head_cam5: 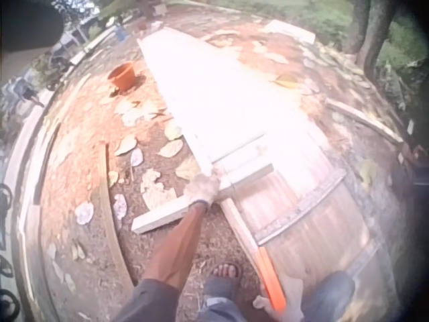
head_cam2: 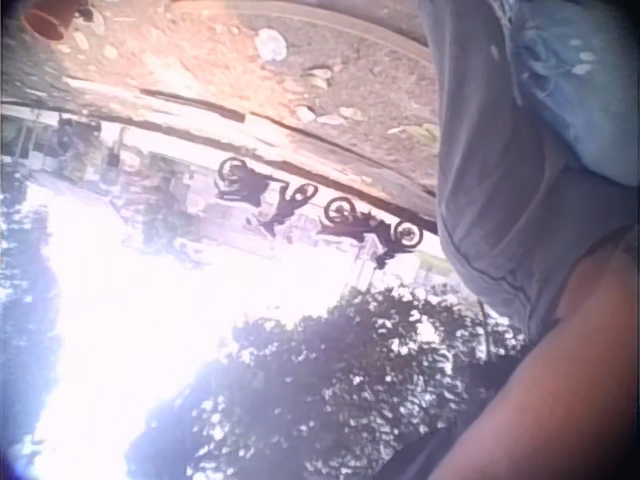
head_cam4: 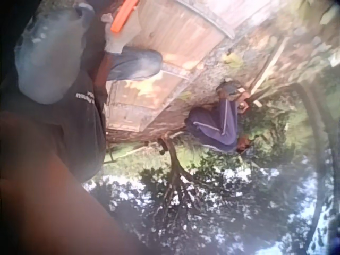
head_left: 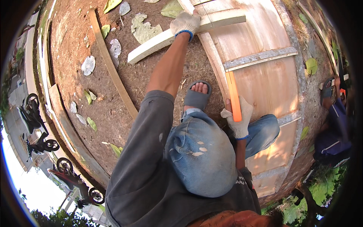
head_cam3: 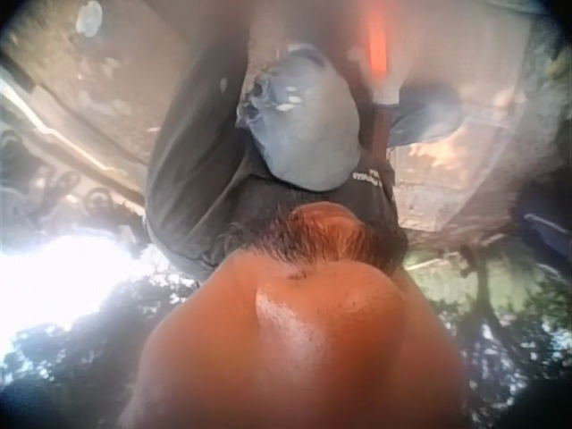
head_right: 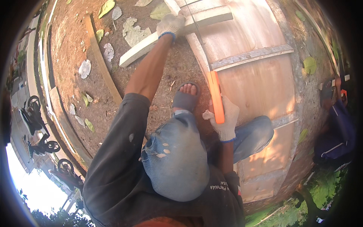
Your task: The person sits on the ground and uses a hand saw to cut a wooden plank resting on a larger wooden board. They hold the plank with one hand and saw with the other, repeatedly adjusting the plank's position to continue cutting along its length.
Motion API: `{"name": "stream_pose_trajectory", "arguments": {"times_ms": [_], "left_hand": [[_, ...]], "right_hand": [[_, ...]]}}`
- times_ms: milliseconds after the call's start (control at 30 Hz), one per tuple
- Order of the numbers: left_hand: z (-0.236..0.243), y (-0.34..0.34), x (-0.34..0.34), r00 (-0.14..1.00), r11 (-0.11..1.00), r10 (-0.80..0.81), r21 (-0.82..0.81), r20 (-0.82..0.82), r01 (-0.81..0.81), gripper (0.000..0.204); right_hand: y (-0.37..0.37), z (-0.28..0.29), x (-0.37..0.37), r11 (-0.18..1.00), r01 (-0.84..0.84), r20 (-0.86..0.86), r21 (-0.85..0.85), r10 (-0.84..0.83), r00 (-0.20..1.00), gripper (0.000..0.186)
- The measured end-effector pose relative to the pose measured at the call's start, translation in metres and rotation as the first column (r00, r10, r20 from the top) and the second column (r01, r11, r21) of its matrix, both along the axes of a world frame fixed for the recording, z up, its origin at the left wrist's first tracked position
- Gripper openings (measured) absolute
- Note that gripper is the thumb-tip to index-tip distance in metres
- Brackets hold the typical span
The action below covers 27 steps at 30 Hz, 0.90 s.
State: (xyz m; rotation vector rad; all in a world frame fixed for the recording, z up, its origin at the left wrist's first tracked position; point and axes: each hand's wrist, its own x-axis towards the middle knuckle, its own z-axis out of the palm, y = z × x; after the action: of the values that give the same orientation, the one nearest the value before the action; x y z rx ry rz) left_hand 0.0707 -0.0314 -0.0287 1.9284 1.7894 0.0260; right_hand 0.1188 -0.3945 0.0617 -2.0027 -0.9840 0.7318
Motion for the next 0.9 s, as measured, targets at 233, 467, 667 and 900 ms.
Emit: {"name": "stream_pose_trajectory", "arguments": {"times_ms": [233,467,667,900], "left_hand": [[0.031,-0.002,-0.004,0.999,0.988,0.035,-0.151,0.028,-0.031,0.068],[0.047,0.000,-0.010,1.000,0.994,0.017,-0.108,0.027,-0.014,0.064],[0.044,-0.005,-0.007,0.996,0.994,0.058,-0.100,0.075,-0.051,0.058],[0.036,-0.005,0.002,0.991,0.995,0.089,-0.061,0.103,-0.083,0.049]], "right_hand": [[-0.049,0.026,-0.008,0.990,0.021,-0.037,-0.140,-0.026,0.999,0.024],[0.029,-0.022,-0.015,0.988,0.149,-0.235,0.051,-0.133,0.963,0.022],[-0.030,-0.031,0.006,0.991,-0.083,-0.060,-0.108,0.077,0.995,0.034],[-0.013,-0.029,-0.008,0.994,0.101,-0.204,-0.028,-0.105,0.973,0.025]]}}
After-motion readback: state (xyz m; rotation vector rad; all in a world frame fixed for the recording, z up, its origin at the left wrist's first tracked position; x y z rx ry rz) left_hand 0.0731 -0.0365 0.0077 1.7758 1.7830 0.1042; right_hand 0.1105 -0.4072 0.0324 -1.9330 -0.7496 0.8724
